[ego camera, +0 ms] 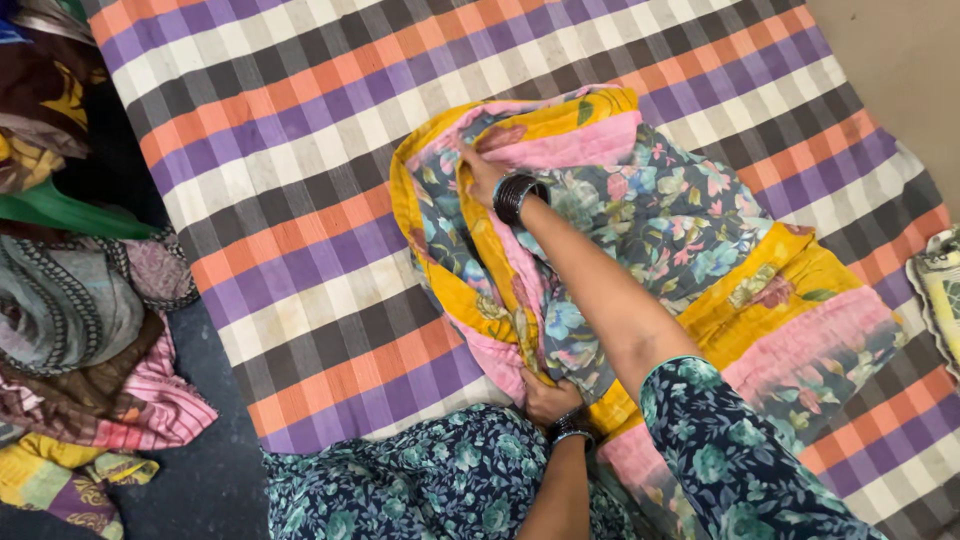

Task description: The person folds a large floral-patterned cloth with yellow and pink borders on a striped mat. They smooth the fabric, fold the sides inward, and then fold the cloth in half multiple times to create a compact bundle.

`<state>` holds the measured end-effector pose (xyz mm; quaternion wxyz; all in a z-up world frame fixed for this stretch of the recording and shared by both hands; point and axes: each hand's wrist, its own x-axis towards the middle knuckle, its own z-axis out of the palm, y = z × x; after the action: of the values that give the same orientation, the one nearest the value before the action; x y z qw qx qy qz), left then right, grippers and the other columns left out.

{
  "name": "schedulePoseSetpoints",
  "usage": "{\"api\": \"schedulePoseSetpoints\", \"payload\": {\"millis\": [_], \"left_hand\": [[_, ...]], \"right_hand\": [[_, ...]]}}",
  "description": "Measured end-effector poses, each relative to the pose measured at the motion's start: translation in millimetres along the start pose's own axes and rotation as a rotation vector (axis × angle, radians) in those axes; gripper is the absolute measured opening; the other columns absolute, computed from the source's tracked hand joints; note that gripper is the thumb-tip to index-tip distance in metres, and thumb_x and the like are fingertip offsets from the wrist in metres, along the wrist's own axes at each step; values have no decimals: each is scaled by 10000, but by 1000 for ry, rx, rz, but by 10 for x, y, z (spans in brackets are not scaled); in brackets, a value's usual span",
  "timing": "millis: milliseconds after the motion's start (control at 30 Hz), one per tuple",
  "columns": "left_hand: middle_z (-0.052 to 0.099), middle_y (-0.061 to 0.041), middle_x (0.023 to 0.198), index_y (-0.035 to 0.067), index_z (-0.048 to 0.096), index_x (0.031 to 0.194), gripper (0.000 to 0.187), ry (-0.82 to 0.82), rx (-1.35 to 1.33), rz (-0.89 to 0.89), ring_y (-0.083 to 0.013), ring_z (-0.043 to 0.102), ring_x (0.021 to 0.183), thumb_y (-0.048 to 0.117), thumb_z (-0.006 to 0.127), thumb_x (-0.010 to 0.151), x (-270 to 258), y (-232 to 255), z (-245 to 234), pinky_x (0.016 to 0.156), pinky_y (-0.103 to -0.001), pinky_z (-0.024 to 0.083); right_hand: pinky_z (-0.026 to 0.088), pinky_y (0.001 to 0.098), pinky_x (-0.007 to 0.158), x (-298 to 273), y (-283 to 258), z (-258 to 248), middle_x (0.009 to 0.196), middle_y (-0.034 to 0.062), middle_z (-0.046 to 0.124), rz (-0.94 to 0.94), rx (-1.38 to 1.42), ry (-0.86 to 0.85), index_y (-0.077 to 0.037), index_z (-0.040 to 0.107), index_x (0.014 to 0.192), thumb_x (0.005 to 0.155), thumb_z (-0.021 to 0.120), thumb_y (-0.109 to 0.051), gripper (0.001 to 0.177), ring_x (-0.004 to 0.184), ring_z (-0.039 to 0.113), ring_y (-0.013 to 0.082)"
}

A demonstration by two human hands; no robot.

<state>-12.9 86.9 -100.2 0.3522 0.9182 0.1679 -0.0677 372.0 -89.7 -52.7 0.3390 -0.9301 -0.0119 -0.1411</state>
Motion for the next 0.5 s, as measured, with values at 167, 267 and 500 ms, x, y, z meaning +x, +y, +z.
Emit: {"api": "schedulePoseSetpoints", "payload": {"millis": [167,267,500], "left_hand": [[698,-276,934,30,531,1379,817,18,-16,1,-463,677,776,116,696,584,-24,-3,17,735,-550,535],[699,-275,947,26,525,1385,810,19,-26,0,-464,676,786,137,704,602,-50,-20,24,730,-552,534],[704,-270,970,43,518,1399,828,44,-21,21,-460,681,783,131,723,602,-40,-27,28,729,-556,541]], "right_hand": [[537,520,816,99,-250,-280,1036,225,711,393,-405,-348,-251,493,1459,942,647,-174,544,953,688,403],[539,508,851,167,-357,-223,1123,178,714,327,-502,-269,-186,628,1254,905,728,-307,382,981,689,373],[521,463,902,153,-698,-37,1149,195,695,43,-69,-66,-111,548,1385,929,652,-155,469,1035,677,379]]}}
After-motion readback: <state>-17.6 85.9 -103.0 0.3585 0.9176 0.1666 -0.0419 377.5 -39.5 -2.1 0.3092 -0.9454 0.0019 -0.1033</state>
